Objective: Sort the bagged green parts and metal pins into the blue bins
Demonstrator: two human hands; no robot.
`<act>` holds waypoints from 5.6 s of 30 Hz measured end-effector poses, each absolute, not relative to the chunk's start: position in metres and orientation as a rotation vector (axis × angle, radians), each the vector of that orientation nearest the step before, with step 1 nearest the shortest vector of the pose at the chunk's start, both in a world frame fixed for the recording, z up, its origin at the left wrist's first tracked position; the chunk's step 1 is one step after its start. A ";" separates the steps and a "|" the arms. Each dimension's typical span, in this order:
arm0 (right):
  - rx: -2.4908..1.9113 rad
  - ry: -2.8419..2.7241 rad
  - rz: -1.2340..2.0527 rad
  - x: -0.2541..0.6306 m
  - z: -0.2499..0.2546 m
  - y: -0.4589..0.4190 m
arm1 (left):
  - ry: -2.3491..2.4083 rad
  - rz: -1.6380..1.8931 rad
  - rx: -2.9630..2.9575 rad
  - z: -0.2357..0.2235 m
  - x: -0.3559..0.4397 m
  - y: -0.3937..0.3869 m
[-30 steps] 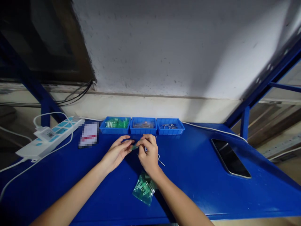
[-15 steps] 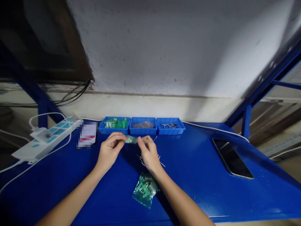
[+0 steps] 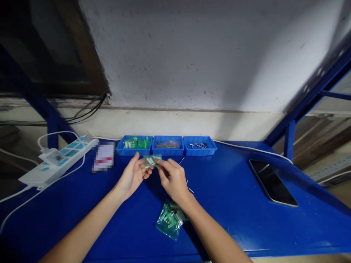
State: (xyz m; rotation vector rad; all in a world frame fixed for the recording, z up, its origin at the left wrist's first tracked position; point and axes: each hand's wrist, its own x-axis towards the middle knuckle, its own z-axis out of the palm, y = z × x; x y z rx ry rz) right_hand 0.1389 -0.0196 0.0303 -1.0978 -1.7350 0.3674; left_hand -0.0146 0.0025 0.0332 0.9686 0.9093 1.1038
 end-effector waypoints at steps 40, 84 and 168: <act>-1.216 -1.790 0.337 0.184 0.037 0.007 | 1.820 0.639 2.380 0.067 -0.125 0.104; -1.143 -2.132 0.332 0.174 0.016 -0.021 | 1.222 0.919 2.337 0.012 -0.011 -0.009; -1.193 -2.247 0.027 0.186 0.018 -0.007 | 1.141 0.973 2.178 0.003 -0.002 0.004</act>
